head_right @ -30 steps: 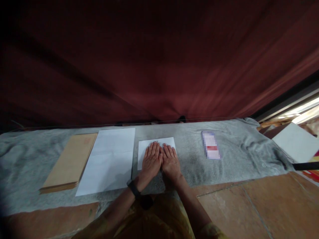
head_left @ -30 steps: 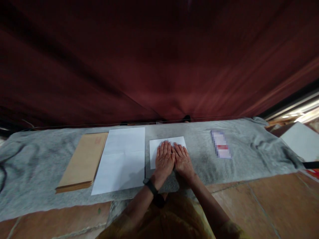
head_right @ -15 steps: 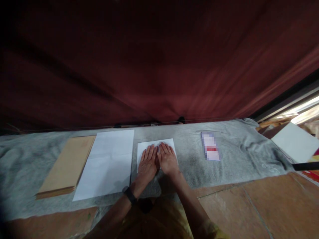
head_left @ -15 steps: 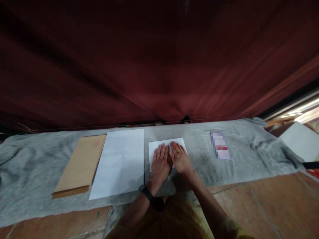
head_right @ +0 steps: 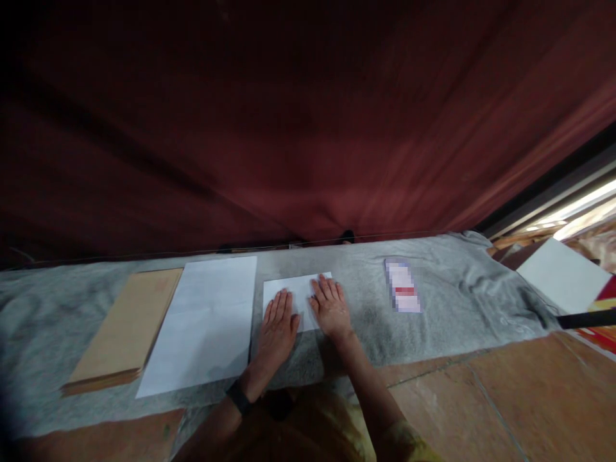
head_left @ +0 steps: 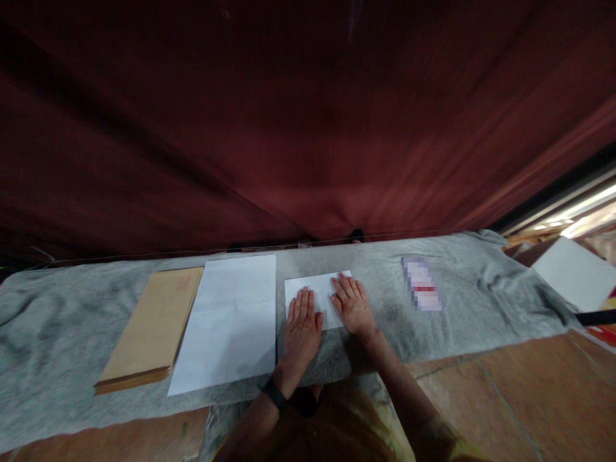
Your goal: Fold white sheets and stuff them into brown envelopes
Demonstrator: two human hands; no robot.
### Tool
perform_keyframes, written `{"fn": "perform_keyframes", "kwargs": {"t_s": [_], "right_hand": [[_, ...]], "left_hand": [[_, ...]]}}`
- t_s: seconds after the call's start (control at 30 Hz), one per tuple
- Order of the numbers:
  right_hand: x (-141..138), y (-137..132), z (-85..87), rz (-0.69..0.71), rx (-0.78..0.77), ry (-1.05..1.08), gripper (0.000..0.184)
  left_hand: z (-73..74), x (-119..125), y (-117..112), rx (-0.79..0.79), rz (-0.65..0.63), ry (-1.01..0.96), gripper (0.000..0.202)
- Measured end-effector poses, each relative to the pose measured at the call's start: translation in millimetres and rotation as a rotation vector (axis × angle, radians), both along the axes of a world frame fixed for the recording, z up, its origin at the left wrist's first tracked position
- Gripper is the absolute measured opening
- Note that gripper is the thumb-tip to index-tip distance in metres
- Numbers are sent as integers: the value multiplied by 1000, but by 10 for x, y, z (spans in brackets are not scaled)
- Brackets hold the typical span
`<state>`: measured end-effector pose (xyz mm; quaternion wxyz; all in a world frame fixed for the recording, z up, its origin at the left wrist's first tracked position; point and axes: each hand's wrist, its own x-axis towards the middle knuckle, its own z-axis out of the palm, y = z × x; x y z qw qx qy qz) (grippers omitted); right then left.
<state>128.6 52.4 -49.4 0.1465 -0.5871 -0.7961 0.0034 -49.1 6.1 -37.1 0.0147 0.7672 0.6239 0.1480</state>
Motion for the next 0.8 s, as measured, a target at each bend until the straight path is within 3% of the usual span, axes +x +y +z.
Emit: {"fn": "perform_keyframes", "kwargs": {"t_s": [0.27, 0.53, 0.73, 0.8], "right_hand": [[273, -92, -46, -99, 33, -59, 51], [415, -172, -26, -133, 39, -69, 50], [168, -285, 104, -190, 91, -4, 50], [-37, -382, 150, -115, 92, 44, 51]], "left_hand": [[-105, -76, -337, 43, 87, -47, 53], [-117, -160, -547, 56, 53, -5, 53], [-41, -148, -569, 60, 36, 33, 54], [-15, -136, -579, 56, 26, 40, 52]]}}
